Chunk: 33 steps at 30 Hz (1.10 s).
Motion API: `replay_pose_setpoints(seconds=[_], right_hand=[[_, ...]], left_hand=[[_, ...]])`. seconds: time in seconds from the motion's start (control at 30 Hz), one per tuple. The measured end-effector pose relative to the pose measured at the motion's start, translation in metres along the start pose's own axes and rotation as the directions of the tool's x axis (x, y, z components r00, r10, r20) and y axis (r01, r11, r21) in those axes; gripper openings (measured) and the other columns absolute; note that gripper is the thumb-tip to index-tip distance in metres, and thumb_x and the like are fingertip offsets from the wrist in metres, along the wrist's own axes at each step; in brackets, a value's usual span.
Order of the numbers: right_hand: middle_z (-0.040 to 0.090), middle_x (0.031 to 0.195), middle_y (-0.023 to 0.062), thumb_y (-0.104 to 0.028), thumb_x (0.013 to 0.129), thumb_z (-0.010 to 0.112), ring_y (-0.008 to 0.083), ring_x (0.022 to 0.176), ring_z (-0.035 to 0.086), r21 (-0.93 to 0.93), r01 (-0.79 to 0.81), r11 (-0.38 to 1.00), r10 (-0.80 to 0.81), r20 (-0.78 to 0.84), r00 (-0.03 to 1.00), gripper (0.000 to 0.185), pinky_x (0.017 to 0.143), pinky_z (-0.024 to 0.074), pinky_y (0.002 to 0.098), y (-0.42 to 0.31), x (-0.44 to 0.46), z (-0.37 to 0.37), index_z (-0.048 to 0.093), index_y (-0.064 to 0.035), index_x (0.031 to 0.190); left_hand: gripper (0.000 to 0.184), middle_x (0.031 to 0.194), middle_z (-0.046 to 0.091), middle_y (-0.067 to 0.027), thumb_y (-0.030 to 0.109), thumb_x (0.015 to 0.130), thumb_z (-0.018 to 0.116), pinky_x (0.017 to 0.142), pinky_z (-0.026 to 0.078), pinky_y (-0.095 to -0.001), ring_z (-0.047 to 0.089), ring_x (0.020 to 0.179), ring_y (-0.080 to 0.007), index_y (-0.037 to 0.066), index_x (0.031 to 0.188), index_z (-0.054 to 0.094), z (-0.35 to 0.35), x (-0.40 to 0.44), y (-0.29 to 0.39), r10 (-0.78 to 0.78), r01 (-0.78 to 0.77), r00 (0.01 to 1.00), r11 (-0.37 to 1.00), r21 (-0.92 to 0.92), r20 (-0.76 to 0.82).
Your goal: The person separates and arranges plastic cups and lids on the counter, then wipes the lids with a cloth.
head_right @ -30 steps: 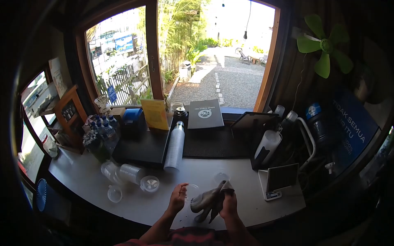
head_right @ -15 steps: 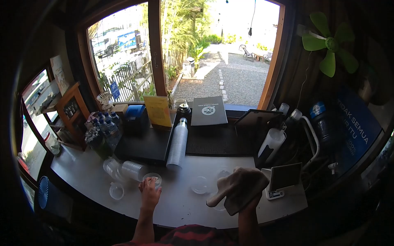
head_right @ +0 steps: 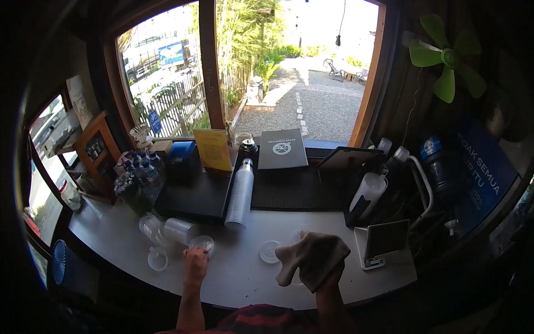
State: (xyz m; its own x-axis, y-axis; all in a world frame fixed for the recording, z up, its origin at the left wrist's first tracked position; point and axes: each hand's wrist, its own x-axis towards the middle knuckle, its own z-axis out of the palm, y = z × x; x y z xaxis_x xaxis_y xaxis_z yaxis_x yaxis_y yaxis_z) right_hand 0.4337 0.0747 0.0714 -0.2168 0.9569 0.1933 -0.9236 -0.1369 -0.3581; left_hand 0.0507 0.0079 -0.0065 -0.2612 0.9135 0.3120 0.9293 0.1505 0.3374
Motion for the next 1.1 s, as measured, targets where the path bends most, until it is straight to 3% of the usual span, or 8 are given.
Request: replay_pose_setpoints(seconds=[0.37,0.53,0.6,0.7,0.9,0.97,1.03,1.1], right_hand=[[0.060,0.116,0.0153,-0.041,0.102,0.047,0.0290,0.105,0.063,-0.047,0.018,0.999,-0.019,-0.011,1.000,0.045,0.094,0.0550,0.0459,0.003,-0.002,-0.007,0.053,-0.0029,0.125],[0.060,0.116,0.0151,-0.042,0.103,0.045,0.0291,0.104,0.064,-0.031,0.026,0.999,-0.027,-0.029,0.999,0.045,0.094,0.0553,0.0460,0.007,-0.004,-0.016,0.052,-0.0045,0.127],[0.060,0.116,0.0149,-0.043,0.103,0.044,0.0289,0.104,0.064,-0.258,0.045,0.965,-0.054,-0.028,0.998,0.046,0.095,0.0552,0.0459,0.007,-0.005,-0.016,0.051,-0.0050,0.128],[0.060,0.116,0.0141,-0.044,0.104,0.043,0.0285,0.103,0.064,-0.722,0.073,0.688,-0.140,-0.033,0.990,0.046,0.096,0.0548,0.0455,0.001,-0.008,0.006,0.050,-0.0054,0.128],[0.060,0.113,0.0121,-0.038,0.104,0.042,0.0258,0.099,0.065,-0.821,0.104,0.561,-0.160,0.016,0.987,0.038,0.092,0.0560,0.0421,0.004,-0.007,0.008,0.052,-0.0057,0.122],[0.061,0.111,0.0113,-0.034,0.104,0.043,0.0241,0.098,0.065,-0.902,0.139,0.408,-0.173,0.074,0.982,0.034,0.089,0.0566,0.0401,0.005,-0.007,0.010,0.052,-0.0058,0.120],[0.061,0.109,0.0103,-0.029,0.103,0.045,0.0223,0.096,0.064,-0.980,0.152,0.128,-0.178,0.128,0.976,0.029,0.086,0.0569,0.0382,0.006,-0.006,0.015,0.052,-0.0060,0.118],[0.061,0.108,0.0096,-0.026,0.102,0.047,0.0211,0.096,0.064,-0.981,0.143,0.133,-0.189,0.116,0.975,0.025,0.085,0.0569,0.0370,0.007,-0.005,0.014,0.052,-0.0061,0.118]], left_hand=[[0.022,0.101,0.067,-0.0094,0.009,0.078,0.080,0.093,0.041,-0.0417,0.064,0.098,-0.0291,0.005,0.095,0.066,-0.013,0.011,-0.001,-0.047,0.055,0.993,0.996,-0.073,0.106],[0.014,0.098,0.067,-0.0104,0.011,0.085,0.074,0.087,0.042,-0.0424,0.064,0.096,-0.0304,0.005,0.093,0.063,-0.012,0.014,-0.005,0.000,0.014,0.987,0.996,-0.083,0.160],[0.012,0.096,0.066,-0.0111,0.011,0.088,0.070,0.086,0.043,-0.0428,0.063,0.095,-0.0313,0.005,0.094,0.063,-0.013,0.015,-0.007,-0.003,0.021,0.990,0.993,-0.119,0.144],[0.009,0.095,0.066,-0.0122,0.011,0.091,0.066,0.086,0.044,-0.0434,0.063,0.096,-0.0325,0.004,0.096,0.063,-0.014,0.018,-0.009,0.022,-0.009,0.997,0.985,-0.173,0.072],[0.013,0.103,0.064,-0.0155,0.010,0.091,0.064,0.092,0.044,-0.0450,0.060,0.101,-0.0350,0.002,0.101,0.061,-0.010,0.018,-0.012,0.046,-0.034,0.997,0.982,-0.186,0.065],[0.016,0.105,0.063,-0.0165,0.010,0.091,0.065,0.093,0.044,-0.0456,0.059,0.104,-0.0360,0.001,0.103,0.059,-0.012,0.017,-0.009,0.052,-0.032,0.994,0.980,-0.198,0.097],[0.018,0.105,0.063,-0.0165,0.011,0.090,0.066,0.094,0.044,-0.0460,0.058,0.104,-0.0363,0.001,0.103,0.059,-0.007,0.017,-0.012,0.063,-0.039,0.992,0.977,-0.209,0.107],[0.019,0.106,0.063,-0.0166,0.011,0.090,0.066,0.094,0.044,-0.0463,0.058,0.105,-0.0368,0.001,0.103,0.059,-0.005,0.016,-0.013,0.071,-0.047,0.991,0.978,-0.201,0.110]])
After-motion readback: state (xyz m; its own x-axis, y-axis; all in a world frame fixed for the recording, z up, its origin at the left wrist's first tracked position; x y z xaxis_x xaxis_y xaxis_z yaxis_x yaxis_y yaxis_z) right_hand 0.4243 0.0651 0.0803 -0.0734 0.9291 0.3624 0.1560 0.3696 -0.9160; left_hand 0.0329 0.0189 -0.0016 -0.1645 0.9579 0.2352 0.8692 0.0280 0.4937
